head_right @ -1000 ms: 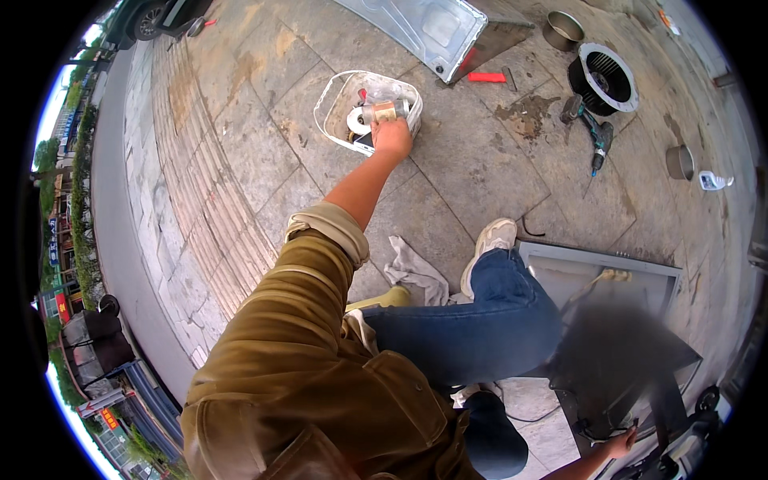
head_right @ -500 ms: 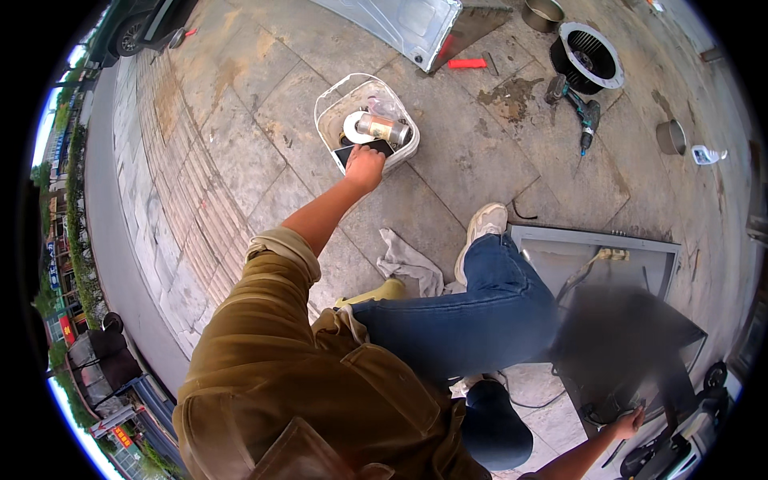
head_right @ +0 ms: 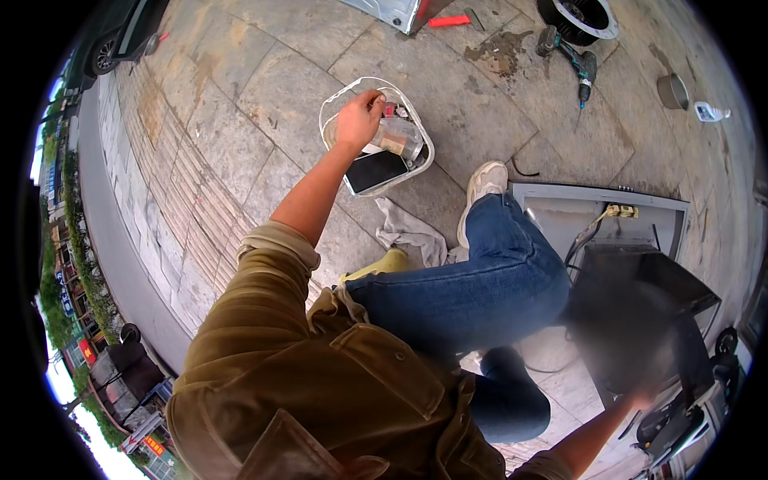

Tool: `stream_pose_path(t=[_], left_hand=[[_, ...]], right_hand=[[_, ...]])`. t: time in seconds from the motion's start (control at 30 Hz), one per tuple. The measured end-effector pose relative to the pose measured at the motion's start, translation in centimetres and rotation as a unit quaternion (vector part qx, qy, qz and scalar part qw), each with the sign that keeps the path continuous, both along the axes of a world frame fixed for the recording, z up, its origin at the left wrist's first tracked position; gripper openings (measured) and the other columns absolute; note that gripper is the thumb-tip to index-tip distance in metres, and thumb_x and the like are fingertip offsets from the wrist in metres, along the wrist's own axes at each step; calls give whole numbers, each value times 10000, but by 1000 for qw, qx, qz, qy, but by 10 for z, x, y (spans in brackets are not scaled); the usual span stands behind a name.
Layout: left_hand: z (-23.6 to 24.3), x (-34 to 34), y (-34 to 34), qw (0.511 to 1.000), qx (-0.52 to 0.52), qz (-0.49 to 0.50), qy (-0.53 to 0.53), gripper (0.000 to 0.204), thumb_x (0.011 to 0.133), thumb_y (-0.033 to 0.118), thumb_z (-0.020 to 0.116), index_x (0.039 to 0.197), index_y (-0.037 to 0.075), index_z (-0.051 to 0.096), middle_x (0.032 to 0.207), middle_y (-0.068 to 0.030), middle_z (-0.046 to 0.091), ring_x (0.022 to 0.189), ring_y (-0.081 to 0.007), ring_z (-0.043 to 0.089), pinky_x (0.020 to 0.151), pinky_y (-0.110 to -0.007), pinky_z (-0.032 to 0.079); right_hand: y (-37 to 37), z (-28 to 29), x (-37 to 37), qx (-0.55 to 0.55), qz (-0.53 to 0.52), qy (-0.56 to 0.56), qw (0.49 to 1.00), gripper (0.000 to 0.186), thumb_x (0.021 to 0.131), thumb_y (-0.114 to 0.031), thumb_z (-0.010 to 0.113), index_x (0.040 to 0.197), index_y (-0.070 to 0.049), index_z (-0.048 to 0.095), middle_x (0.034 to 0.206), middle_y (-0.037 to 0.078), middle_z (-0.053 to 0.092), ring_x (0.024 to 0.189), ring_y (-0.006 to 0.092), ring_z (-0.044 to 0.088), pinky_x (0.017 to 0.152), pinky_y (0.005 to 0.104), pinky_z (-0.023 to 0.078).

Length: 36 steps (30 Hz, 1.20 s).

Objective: The person sits on the sidewalk and repairs a metal electrical box. They use pliers to strip and cut wires, then connect them to a white plastic connector. The person handles multiple colored wires and secures the connections.

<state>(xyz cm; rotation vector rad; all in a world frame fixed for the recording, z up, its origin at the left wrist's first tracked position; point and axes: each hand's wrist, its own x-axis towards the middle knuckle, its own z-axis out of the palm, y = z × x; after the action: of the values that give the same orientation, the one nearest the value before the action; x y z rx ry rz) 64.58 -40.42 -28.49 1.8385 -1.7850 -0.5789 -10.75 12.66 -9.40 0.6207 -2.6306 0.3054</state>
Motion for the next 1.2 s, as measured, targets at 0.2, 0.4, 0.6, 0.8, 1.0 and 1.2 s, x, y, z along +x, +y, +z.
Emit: stream_pose_path(t=[0.2,0.4,0.6,0.8,1.0,1.2], left_hand=[[-44,-13,-4,855,272,-370,-243,534,825,527,595,1190,138,612,1158,-154,626,1082,-330,594,889,-478,465],[-46,7,18,807,133,-439,-371,731,656,331,799,1308,169,510,1191,-119,559,1181,-309,518,995,-522,409],[-13,36,-5,779,327,-293,-448,689,627,274,780,1231,37,549,1134,-161,587,1014,-331,628,845,-483,531],[-25,51,1,815,183,-288,-468,462,724,279,731,1113,58,612,1122,-125,601,1035,-324,615,886,-484,501],[-58,16,19,843,-85,-468,-249,210,783,113,572,954,55,680,1051,-136,623,999,-310,612,877,-438,503],[-110,-31,1,904,160,-269,-291,201,796,108,575,952,66,694,994,-171,657,925,-345,647,800,-454,535]], right_hand=[[-4,-10,0,30,-6,-1,1000,422,828,-481,676,1050,-127,736,1069,49,708,969,252,669,835,363,500],[-5,-4,-1,138,-34,47,989,420,832,-469,675,1062,-121,732,1075,46,708,962,256,670,843,364,498],[-14,-9,6,19,15,-22,999,405,833,-452,684,1056,-118,734,1070,48,709,959,254,670,842,361,500],[-3,-11,-3,14,4,-15,1000,412,836,-460,684,1055,-116,733,1067,57,709,958,244,670,842,359,500],[-3,-12,-4,34,36,-17,999,416,848,-456,674,1069,-107,726,1082,63,704,969,244,667,851,352,498],[19,-15,-24,51,85,18,995,428,848,-424,684,1084,-69,713,1088,80,702,996,232,666,882,331,491]])
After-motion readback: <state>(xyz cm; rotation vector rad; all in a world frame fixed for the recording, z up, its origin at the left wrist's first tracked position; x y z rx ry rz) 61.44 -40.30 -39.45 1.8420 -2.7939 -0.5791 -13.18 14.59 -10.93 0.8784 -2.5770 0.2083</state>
